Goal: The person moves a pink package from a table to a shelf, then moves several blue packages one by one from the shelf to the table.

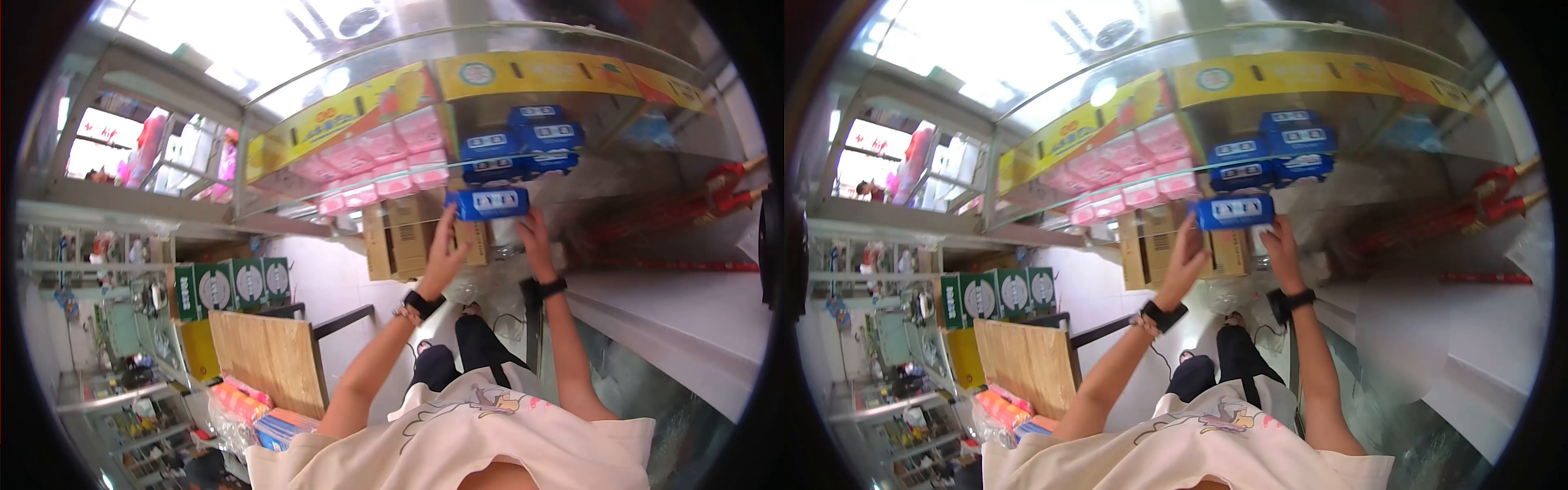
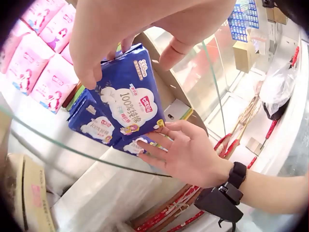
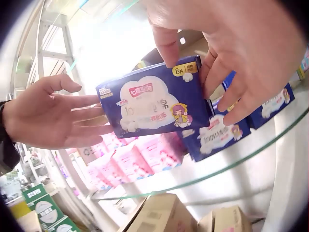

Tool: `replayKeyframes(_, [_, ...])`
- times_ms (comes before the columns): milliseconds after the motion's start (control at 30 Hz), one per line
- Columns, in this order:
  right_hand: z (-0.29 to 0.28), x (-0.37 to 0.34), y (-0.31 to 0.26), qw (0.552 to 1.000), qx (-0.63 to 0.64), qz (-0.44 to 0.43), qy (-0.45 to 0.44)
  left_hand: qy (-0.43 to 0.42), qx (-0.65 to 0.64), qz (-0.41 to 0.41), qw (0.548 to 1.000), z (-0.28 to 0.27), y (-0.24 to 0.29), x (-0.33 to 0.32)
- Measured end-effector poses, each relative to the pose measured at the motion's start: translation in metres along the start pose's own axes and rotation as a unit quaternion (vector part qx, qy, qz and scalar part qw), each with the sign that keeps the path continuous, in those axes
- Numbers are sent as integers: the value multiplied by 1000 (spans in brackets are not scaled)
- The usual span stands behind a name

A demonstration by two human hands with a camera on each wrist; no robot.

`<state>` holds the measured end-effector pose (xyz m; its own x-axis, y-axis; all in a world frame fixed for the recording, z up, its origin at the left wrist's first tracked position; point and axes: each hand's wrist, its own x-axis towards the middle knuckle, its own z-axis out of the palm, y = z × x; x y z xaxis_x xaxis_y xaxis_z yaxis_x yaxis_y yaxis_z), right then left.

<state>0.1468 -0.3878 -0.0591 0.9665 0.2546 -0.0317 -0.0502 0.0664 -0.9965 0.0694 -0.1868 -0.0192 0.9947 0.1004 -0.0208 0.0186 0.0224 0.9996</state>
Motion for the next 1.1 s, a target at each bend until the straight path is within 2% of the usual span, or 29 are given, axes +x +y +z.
replayKeyframes(67, [12, -50, 10, 997, 10, 53, -59, 50, 78, 3, 996, 2, 3, -72])
replayKeyframes(100, [19, -69, 12, 989, 52, 125, -61, 69, 93, -36, 993, -1, 7, -94])
replayKeyframes(133, [29, -86, 14, 974, 89, 198, -63, 95, 87, -40, 991, -4, 6, -115])
replayKeyframes(200, [51, -120, 31, 966, 94, 213, -111, 164, 43, -102, 980, -14, 2, -162])
replayKeyframes(267, [79, -141, 36, 956, 106, 222, -160, 227, 29, -117, 966, -24, 1, -207])
replayKeyframes(333, [112, -156, 35, 940, 89, 194, -266, 298, 8, -155, 942, -38, 5, -248])
replayKeyframes(467, [164, -191, 20, 903, 47, 212, -370, 381, 36, -165, 909, -48, 18, -331])
replayKeyframes(600, [201, -235, 6, 872, 28, 198, -446, 468, 11, -136, 873, -36, 27, -405])
replayKeyframes(667, [215, -262, -4, 859, 4, 138, -493, 503, 0, -118, 856, -26, 30, -442])
replayKeyframes(767, [234, -310, -21, 840, -17, 95, -534, 558, -18, -91, 825, -10, 34, -502])
replayKeyframes(933, [261, -399, -40, 770, -47, 62, -633, 642, -24, -53, 764, 21, 30, -606])
replayKeyframes(1100, [270, -502, -43, 692, -38, 51, -719, 717, -17, -56, 694, 67, 27, -705])
